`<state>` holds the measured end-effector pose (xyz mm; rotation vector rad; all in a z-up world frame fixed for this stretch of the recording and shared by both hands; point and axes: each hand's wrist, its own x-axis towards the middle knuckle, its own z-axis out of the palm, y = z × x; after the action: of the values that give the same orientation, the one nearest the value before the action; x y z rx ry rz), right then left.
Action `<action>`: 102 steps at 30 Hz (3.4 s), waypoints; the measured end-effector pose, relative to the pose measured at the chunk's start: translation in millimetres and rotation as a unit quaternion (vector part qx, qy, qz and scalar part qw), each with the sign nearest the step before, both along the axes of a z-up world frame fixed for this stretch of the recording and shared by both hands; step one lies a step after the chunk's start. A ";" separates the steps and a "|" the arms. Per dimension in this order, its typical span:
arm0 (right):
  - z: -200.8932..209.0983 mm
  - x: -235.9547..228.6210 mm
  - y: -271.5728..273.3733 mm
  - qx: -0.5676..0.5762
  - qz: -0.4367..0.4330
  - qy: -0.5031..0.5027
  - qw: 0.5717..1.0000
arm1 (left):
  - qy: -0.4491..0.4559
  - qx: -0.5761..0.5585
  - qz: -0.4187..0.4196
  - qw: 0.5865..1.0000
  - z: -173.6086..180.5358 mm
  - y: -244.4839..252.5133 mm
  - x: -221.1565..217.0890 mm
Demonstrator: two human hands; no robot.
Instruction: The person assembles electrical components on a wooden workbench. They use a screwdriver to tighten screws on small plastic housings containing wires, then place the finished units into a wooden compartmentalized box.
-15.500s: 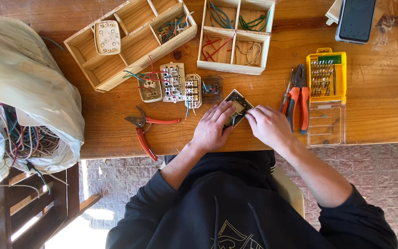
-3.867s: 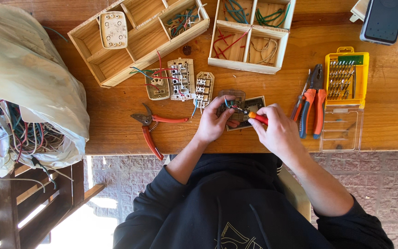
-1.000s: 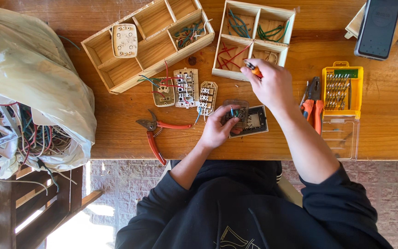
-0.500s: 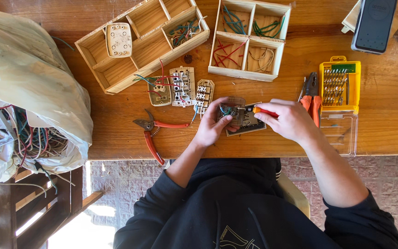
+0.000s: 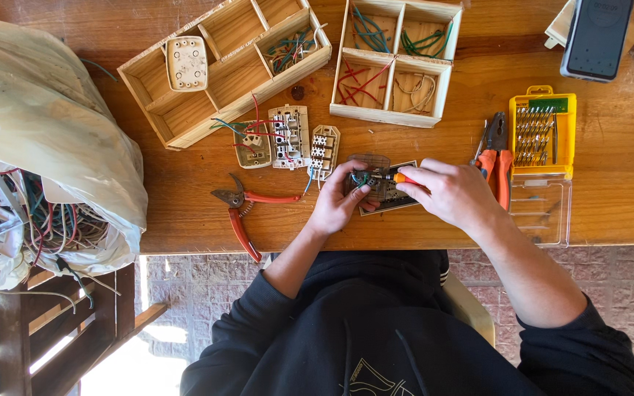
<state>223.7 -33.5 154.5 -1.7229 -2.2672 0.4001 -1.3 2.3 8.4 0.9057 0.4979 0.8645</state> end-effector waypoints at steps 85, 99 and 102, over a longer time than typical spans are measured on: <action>-9.2 -8.5 1.3 -0.091 -0.027 0.035 0.995 | 0.059 0.098 0.025 0.993 7.7 -1.1 3.6; -15.7 5.6 11.0 -0.073 -0.018 0.026 0.997 | 0.034 0.082 0.029 0.996 -0.3 -1.3 5.2; -12.8 -5.4 11.3 -0.001 0.010 0.052 0.999 | 0.043 0.088 0.026 0.995 -7.0 -0.8 4.4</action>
<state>218.3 -22.2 141.7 -1.6416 -2.2129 0.4845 3.0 1.5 1.5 1.0987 0.5272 0.9312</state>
